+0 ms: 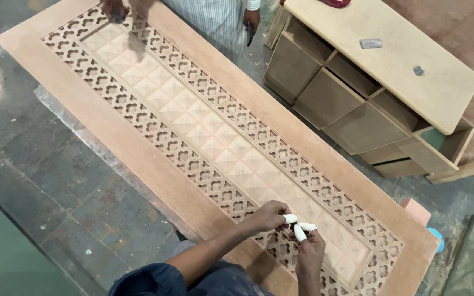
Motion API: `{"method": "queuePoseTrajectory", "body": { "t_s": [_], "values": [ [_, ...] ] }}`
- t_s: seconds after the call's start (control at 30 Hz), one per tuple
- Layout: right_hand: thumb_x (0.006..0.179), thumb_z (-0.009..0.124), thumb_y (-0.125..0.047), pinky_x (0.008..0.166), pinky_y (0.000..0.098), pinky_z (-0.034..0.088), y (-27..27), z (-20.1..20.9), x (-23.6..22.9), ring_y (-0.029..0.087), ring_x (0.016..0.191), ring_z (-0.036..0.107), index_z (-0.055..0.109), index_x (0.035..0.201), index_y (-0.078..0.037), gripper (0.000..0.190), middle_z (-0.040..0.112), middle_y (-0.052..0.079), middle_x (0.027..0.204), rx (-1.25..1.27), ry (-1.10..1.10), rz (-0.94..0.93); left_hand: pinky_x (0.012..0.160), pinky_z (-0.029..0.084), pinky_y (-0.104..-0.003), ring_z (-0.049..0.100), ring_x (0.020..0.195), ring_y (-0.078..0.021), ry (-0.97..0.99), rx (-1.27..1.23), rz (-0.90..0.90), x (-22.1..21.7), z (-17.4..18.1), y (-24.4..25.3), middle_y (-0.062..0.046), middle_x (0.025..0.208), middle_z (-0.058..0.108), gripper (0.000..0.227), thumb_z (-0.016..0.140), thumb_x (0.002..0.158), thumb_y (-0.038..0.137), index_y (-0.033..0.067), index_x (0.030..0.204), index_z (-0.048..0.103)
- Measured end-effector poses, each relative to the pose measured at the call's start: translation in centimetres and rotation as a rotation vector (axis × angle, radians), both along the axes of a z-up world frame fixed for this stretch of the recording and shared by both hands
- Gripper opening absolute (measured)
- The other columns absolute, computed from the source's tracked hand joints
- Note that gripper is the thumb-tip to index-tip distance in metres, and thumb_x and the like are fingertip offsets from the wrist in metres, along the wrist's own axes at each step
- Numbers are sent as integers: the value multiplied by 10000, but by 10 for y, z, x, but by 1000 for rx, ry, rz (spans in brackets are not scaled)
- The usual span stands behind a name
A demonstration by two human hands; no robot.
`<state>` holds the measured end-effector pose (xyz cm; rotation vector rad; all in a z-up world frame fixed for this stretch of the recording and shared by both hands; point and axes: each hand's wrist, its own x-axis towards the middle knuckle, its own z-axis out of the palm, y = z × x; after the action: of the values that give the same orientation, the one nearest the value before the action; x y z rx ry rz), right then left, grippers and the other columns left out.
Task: The person sands a large, flat, carved wooden panel using a small white sanding block. They move the block back and forth across the surface, focusing on the raised decorative patterns and edges. Another person is visible in the background, also working on the panel.
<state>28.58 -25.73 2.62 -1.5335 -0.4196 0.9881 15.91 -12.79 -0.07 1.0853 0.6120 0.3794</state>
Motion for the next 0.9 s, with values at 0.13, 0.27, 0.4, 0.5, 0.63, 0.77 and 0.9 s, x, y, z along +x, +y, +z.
{"method": "queuePoseTrajectory", "body": {
  "t_s": [0.13, 0.27, 0.4, 0.5, 0.63, 0.77, 0.9],
  "values": [
    [963, 671, -61, 562, 268, 398, -3, 6, 1, 137, 649, 589, 702, 1067, 11, 130, 687, 97, 812, -53, -55, 23, 557, 499, -267, 618, 638, -118, 7, -45, -26, 0, 10, -3, -53, 748, 662, 83, 620, 947, 42, -31, 953, 659],
    [948, 666, -55, 552, 257, 398, -2, 5, -1, 133, 631, 604, 687, 1018, 15, 102, 703, 92, 810, -22, -26, 44, 501, 460, -281, 578, 574, -125, 13, -99, -21, 0, 11, -2, -55, 699, 627, 67, 598, 941, 44, -5, 920, 638],
    [928, 644, -43, 578, 263, 460, -3, 5, 1, 137, 666, 645, 668, 1008, 12, 101, 716, 80, 852, 49, 83, 52, 514, 458, -272, 580, 590, -112, -12, -60, -10, 2, 2, -3, -55, 704, 628, 68, 619, 945, 38, -5, 893, 629],
    [959, 639, -36, 574, 268, 434, -1, 10, -2, 158, 661, 611, 679, 1051, 30, 120, 687, 123, 842, 22, 45, 66, 530, 470, -271, 588, 602, -114, -59, -88, -4, -1, 0, -5, -54, 716, 635, 62, 604, 937, 30, -3, 901, 640],
    [927, 617, -21, 614, 294, 517, 5, 14, -4, 161, 709, 653, 673, 1068, 24, 158, 708, 99, 887, 60, 152, 61, 535, 468, -266, 582, 613, -104, -17, -110, 13, -2, 4, -3, -42, 727, 635, 140, 659, 977, 137, 14, 909, 651],
    [929, 606, -2, 694, 277, 507, 2, -11, -3, 128, 802, 638, 687, 1128, 41, 220, 701, 76, 964, 52, -25, 44, 530, 500, -292, 604, 588, -130, 46, -45, -4, 0, -7, -10, -62, 713, 653, 250, 670, 996, 229, -6, 913, 653],
    [925, 582, -6, 678, 280, 508, 27, -8, -3, 128, 774, 629, 699, 1116, 32, 227, 695, 69, 930, 19, 42, 144, 617, 529, -309, 633, 688, -151, 200, 55, 6, -12, 20, 13, -83, 805, 671, 231, 670, 988, 199, -8, 1039, 582]
  ]
}}
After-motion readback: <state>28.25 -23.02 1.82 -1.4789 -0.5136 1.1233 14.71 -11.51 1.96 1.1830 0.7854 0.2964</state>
